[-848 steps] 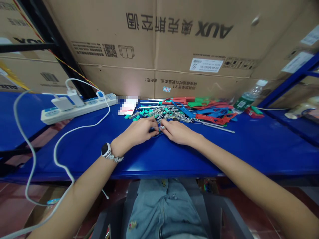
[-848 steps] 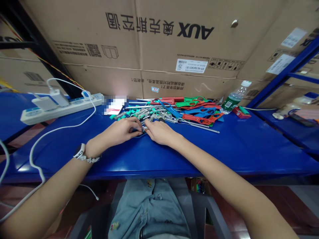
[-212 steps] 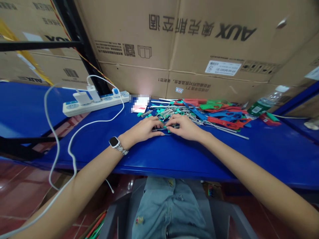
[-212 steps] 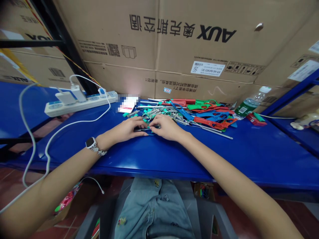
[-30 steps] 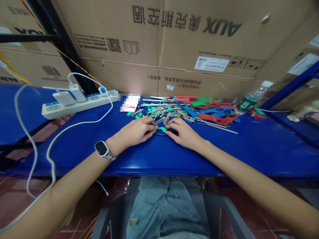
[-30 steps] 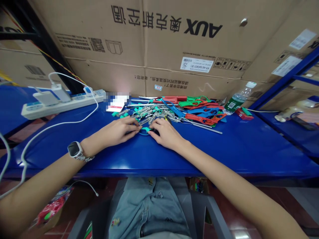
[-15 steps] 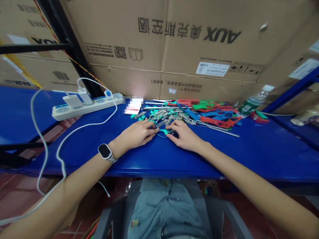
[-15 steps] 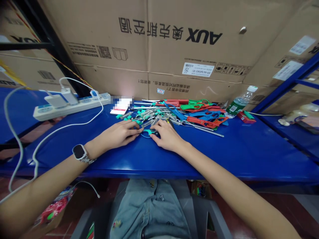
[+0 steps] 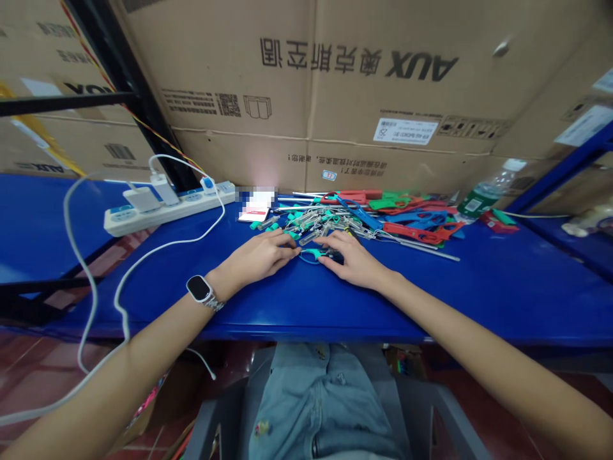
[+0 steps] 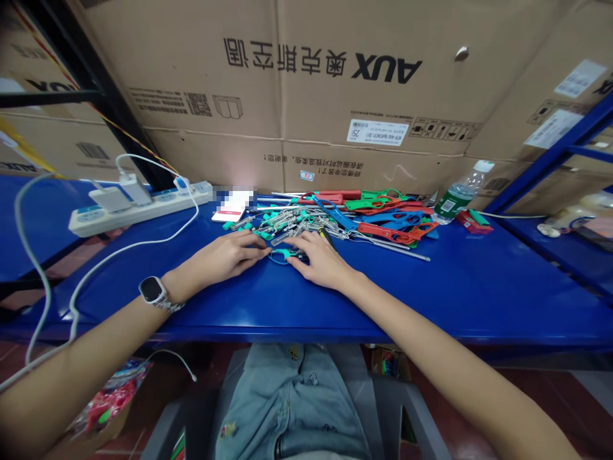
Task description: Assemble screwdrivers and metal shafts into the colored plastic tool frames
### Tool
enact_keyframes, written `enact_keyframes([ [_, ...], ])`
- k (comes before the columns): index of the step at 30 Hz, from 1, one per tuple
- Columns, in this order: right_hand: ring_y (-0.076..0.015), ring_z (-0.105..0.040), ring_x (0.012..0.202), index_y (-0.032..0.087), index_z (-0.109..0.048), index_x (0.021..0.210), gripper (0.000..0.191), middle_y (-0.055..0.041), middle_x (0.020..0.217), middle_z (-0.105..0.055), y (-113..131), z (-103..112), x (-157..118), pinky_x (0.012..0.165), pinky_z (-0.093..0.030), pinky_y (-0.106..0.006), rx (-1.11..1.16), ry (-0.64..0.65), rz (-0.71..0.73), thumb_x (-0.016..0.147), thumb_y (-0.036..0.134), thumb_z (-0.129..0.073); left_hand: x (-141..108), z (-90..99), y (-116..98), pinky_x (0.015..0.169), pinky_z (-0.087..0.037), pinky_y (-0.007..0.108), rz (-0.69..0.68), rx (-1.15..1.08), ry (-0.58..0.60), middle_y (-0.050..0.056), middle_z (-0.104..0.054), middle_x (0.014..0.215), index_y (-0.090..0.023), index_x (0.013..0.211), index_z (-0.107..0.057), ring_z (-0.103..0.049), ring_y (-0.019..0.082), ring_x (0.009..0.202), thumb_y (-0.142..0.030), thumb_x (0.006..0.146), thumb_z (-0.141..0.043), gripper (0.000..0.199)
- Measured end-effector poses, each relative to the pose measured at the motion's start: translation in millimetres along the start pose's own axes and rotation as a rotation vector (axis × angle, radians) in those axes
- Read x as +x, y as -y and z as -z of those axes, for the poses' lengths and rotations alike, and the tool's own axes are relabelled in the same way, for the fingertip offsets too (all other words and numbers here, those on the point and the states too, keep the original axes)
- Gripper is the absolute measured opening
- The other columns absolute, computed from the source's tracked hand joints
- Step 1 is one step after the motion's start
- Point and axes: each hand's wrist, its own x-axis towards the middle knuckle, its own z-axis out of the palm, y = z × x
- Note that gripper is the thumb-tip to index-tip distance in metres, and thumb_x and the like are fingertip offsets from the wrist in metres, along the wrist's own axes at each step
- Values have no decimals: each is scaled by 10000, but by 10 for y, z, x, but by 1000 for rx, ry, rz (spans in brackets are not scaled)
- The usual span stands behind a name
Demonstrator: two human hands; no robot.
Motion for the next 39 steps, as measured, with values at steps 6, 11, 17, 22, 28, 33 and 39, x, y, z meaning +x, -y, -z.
enact_keyframes([
  [6, -284, -565, 1152, 350, -715, 1351, 355, -106, 1199, -631, -6, 5, -34, 1044, -465, -523, -122, 31, 95, 1075, 321, -493, 70, 29, -96, 954, -550, 458, 35, 21, -23, 118, -718, 1146, -155, 1162, -722, -666, 271, 1035, -268, 1016, -500, 288],
  [11, -293, -564, 1164, 325, -728, 1334, 349, -111, 1241, -640, 25, 39, -43, 1030, -469, -539, -158, 60, 76, 1074, 366, -500, 142, 13, -225, 1016, -516, 487, 38, 25, -16, 131, -695, 1275, -164, 1296, -669, -644, 306, 1167, -378, 1015, -540, 376],
  [17, -330, -519, 1300, 264, -643, 1418, 460, -148, 1389, -580, 105, 88, -82, 1119, -417, -591, -112, 80, 24, 1044, 506, -526, 240, 21, -324, 1035, -499, 471, 76, 28, -34, 139, -691, 1278, -151, 1344, -602, -631, 313, 1212, -380, 974, -620, 436],
  [22, -297, -542, 1298, 272, -663, 1285, 317, -118, 1339, -601, 31, 178, -71, 1126, -409, -558, -27, -84, -11, 1044, 428, -526, 419, 38, -291, 1002, -512, 468, 94, -11, -9, 132, -673, 1323, -167, 1362, -568, -625, 324, 1235, -434, 962, -659, 490],
  [28, -312, -593, 1197, 231, -690, 1180, 255, -121, 1221, -676, -306, 335, -98, 1030, -451, -530, -109, -256, -216, 987, 331, -556, 583, -62, -277, 992, -500, 461, 68, -34, 62, 114, -726, 1207, -177, 1243, -633, -668, 301, 1136, -453, 987, -619, 377],
  [33, -374, -571, 1250, 180, -669, 1250, 352, -159, 1289, -690, -598, 509, 98, 1026, -436, -548, -300, -266, -452, 922, 283, -596, 740, -21, -245, 1003, -481, 508, 117, -89, -50, 110, -730, 1189, -189, 1220, -642, -670, 306, 1118, -536, 1022, -516, 419],
  [39, -386, -607, 1160, 157, -676, 1224, 371, -165, 1170, -749, -715, 587, 416, 1010, -416, -553, -433, -143, -526, 885, 306, -649, 943, -7, -78, 919, -516, 444, 235, -178, -224, 105, -755, 1111, -182, 1111, -676, -685, 264, 1041, -341, 1062, -384, 336],
])
